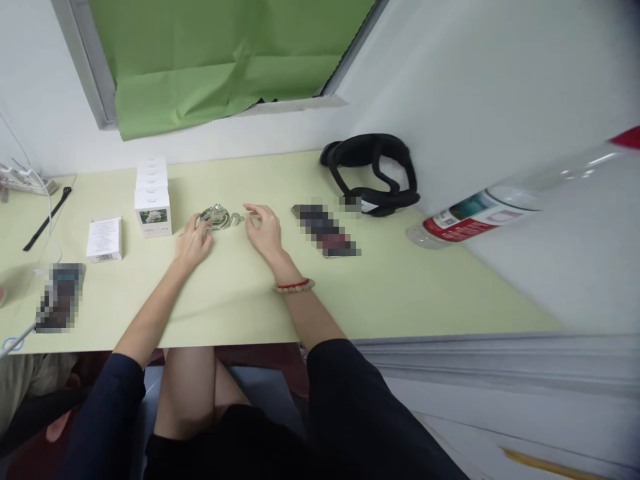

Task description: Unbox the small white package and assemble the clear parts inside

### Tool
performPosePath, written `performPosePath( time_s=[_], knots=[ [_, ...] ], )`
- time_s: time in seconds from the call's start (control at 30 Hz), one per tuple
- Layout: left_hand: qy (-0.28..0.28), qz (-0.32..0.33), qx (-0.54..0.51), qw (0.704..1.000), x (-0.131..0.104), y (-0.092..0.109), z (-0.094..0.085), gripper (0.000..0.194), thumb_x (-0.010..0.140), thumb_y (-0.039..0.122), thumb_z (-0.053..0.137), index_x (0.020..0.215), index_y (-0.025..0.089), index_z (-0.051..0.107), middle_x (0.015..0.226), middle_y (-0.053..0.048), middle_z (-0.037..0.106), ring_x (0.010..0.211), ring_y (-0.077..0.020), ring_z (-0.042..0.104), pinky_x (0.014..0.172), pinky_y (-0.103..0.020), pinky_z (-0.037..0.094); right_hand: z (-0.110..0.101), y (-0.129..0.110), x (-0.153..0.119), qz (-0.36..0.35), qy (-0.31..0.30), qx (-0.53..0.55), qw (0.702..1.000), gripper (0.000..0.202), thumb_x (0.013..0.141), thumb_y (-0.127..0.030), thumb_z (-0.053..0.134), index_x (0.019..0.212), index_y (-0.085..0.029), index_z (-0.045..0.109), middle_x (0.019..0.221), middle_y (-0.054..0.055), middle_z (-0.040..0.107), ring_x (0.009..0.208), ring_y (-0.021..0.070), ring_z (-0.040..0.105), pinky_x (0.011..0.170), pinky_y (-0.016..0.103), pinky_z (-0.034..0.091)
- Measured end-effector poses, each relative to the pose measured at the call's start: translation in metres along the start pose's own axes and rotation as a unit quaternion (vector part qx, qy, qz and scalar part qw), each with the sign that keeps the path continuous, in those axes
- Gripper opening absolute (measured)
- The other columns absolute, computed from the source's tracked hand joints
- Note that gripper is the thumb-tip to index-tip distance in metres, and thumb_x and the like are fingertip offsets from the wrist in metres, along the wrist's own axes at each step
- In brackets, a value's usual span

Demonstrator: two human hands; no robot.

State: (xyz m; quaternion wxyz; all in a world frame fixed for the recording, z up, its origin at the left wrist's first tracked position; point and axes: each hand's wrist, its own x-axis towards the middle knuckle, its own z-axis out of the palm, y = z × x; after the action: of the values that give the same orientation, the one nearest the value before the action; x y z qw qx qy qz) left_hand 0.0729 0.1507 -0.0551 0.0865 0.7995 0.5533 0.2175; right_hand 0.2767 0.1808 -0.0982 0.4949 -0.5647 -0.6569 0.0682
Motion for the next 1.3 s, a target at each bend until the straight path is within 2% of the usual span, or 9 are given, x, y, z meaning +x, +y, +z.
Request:
performPosePath(
  time_s=[0.13,0.3,0.47,0.6,0.7,0.8,0.93,1.07,1.3],
  knots=[
    [-0.010,0.002,0.007,1.000,0.002,0.000,0.000,0.038,0.090,0.024,0.044,0.125,0.019,0.057,0.150,-0.008,0.040,0.126,-0.0247,0.051,0.093,-0.035,0.053,-0.001,-0.009,0.000,-0.042,-0.009,-0.009,0.999,0.028,0.086,-0.021,0.051,0.108,-0.017,0.068,0.108,0.009,0.068,0.100,0.0229,0.062,0.095,0.040,0.048],
    [-0.009,0.010,0.015,1.000,0.003,-0.001,0.000,0.039,0.090,0.023,0.043,0.126,0.018,0.057,0.151,-0.008,0.039,0.131,-0.0244,0.046,0.098,-0.037,0.050,0.000,-0.015,0.000,-0.033,-0.040,-0.038,0.998,0.024,0.084,-0.021,0.056,0.104,-0.017,0.069,0.109,0.009,0.068,0.102,0.0237,0.061,0.097,0.040,0.046],
    [-0.020,0.010,0.031,0.999,0.003,0.002,-0.003,0.041,0.091,0.023,0.041,0.129,0.018,0.056,0.154,-0.008,0.036,0.133,-0.0246,0.044,0.099,-0.037,0.050,0.001,-0.015,0.002,-0.014,-0.076,-0.049,0.996,0.025,0.088,-0.022,0.053,0.106,-0.017,0.069,0.109,0.009,0.069,0.103,0.0244,0.061,0.095,0.040,0.046],
    [-0.034,0.015,0.048,0.998,0.004,0.004,-0.004,0.042,0.091,0.023,0.040,0.131,0.019,0.055,0.156,-0.007,0.033,0.134,-0.0257,0.044,0.095,-0.038,0.052,0.000,-0.015,0.004,-0.009,-0.084,-0.036,0.996,0.030,0.087,-0.020,0.052,0.112,-0.016,0.068,0.113,0.009,0.068,0.104,0.0239,0.061,0.095,0.039,0.047],
    [-0.036,0.018,0.057,0.998,0.005,0.005,-0.004,0.043,0.091,0.023,0.040,0.131,0.019,0.055,0.157,-0.006,0.031,0.131,-0.0264,0.046,0.095,-0.039,0.052,0.000,-0.014,0.004,-0.001,-0.082,-0.048,0.995,0.038,0.081,-0.016,0.055,0.118,-0.016,0.065,0.116,0.010,0.067,0.107,0.0253,0.059,0.096,0.040,0.045],
    [-0.042,0.018,0.063,0.997,0.006,0.005,-0.003,0.044,0.090,0.024,0.041,0.132,0.020,0.054,0.158,-0.005,0.029,0.131,-0.0269,0.046,0.095,-0.040,0.052,-0.001,-0.013,0.003,0.029,-0.073,-0.082,0.994,0.039,0.078,-0.014,0.057,0.115,-0.016,0.067,0.115,0.010,0.066,0.107,0.0279,0.058,0.096,0.044,0.044],
    [-0.054,0.028,0.072,0.996,0.007,0.005,-0.003,0.047,0.089,0.024,0.042,0.134,0.019,0.052,0.159,-0.005,0.025,0.130,-0.0269,0.046,0.095,-0.040,0.052,0.000,-0.010,0.003,0.062,-0.070,-0.108,0.990,0.029,0.079,-0.015,0.058,0.105,-0.016,0.070,0.109,0.012,0.067,0.102,0.0285,0.059,0.094,0.044,0.044],
    [-0.061,0.032,0.073,0.995,0.007,0.006,-0.005,0.048,0.088,0.024,0.042,0.135,0.018,0.051,0.160,-0.005,0.023,0.131,-0.0268,0.045,0.095,-0.041,0.052,0.001,-0.005,0.003,0.066,-0.077,-0.113,0.988,0.024,0.081,-0.016,0.058,0.100,-0.017,0.072,0.105,0.011,0.068,0.097,0.0267,0.059,0.091,0.041,0.045],
    [-0.048,0.017,0.047,0.998,0.006,0.004,-0.004,0.049,0.088,0.023,0.041,0.136,0.016,0.049,0.157,-0.007,0.029,0.134,-0.0247,0.043,0.097,-0.040,0.051,0.002,-0.001,0.001,0.067,-0.083,-0.127,0.986,0.027,0.085,-0.021,0.054,0.103,-0.019,0.074,0.105,0.011,0.068,0.096,0.0274,0.059,0.090,0.043,0.045]
  ],
)
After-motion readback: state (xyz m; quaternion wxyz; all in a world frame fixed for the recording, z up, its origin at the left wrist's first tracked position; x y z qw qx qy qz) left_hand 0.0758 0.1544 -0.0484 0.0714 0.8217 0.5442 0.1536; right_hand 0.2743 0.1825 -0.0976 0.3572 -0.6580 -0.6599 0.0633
